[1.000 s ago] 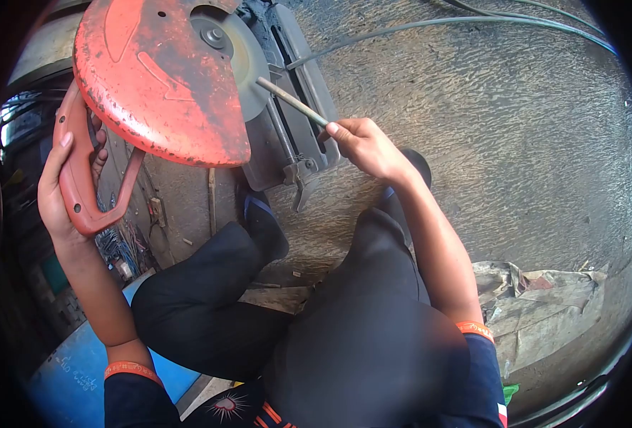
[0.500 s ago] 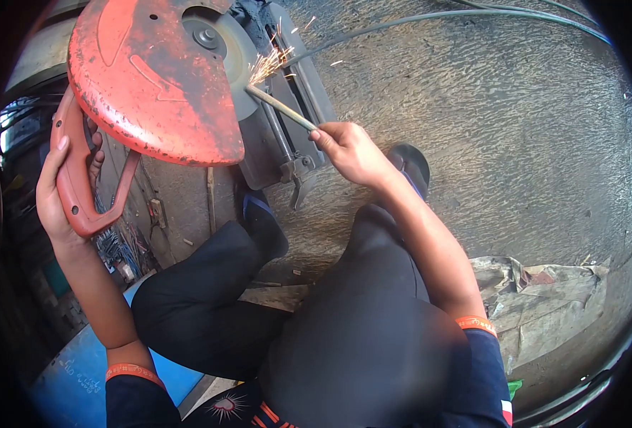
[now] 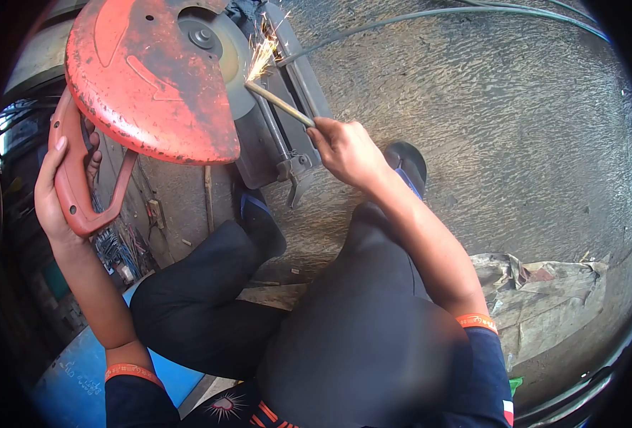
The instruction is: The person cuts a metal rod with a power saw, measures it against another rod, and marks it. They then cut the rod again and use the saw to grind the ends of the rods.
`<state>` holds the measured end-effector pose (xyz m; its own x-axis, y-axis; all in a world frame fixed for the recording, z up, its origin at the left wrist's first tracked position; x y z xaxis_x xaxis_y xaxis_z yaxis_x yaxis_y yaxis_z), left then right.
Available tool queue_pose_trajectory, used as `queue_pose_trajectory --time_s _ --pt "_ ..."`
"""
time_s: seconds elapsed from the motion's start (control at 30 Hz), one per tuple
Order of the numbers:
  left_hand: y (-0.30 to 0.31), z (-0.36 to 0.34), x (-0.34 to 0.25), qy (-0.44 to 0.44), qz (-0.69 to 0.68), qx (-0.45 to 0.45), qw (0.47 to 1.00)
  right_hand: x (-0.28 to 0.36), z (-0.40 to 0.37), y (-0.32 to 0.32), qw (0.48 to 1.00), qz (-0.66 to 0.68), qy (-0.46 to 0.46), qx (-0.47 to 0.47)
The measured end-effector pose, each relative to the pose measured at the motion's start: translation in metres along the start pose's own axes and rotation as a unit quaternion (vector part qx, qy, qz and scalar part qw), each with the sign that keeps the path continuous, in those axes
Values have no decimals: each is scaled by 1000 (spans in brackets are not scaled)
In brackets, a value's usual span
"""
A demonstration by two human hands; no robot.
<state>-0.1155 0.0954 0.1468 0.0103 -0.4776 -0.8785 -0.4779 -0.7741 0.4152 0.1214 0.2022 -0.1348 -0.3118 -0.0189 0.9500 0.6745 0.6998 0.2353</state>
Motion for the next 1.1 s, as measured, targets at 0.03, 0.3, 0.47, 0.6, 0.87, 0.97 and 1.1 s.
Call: queue_pose_trajectory --time_s 0.03,0.3,0.47,0.6,0.87,0.97,1.1 --pt "0 0 0 2 -1 -2 1000 2 0 0 1000 -1 7 -4" --pt "1 0 1 5 -7 -6 1000 2 -1 -2 997 -10 66 -44" --pt "2 1 1 7 -6 -2 1000 1 0 -2 990 -50 116 -69" --pt "-2 -1 0 1 -4 -6 1000 -4 1 -3 984 -68 141 -91" --pt "11 7 2 0 24 17 1000 -12 13 21 998 -16 -41 34" --pt "3 3 2 -2 7 7 1000 -17 11 18 989 81 -73 98" --pt "0 0 1 -8 -2 -1 1000 -20 8 13 970 180 -107 120"
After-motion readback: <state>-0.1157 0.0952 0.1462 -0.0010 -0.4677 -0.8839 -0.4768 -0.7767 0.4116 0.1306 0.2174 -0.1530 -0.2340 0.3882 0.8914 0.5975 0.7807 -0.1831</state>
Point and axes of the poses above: each hand's wrist, its own z-axis towards the middle knuckle, its own y-axis out of the back of the hand, x = y × z, the point moved 4 cm from there along z, towards the middle knuckle, and after that the axes turned 12 degrees about -x, right-handed, at the moved point
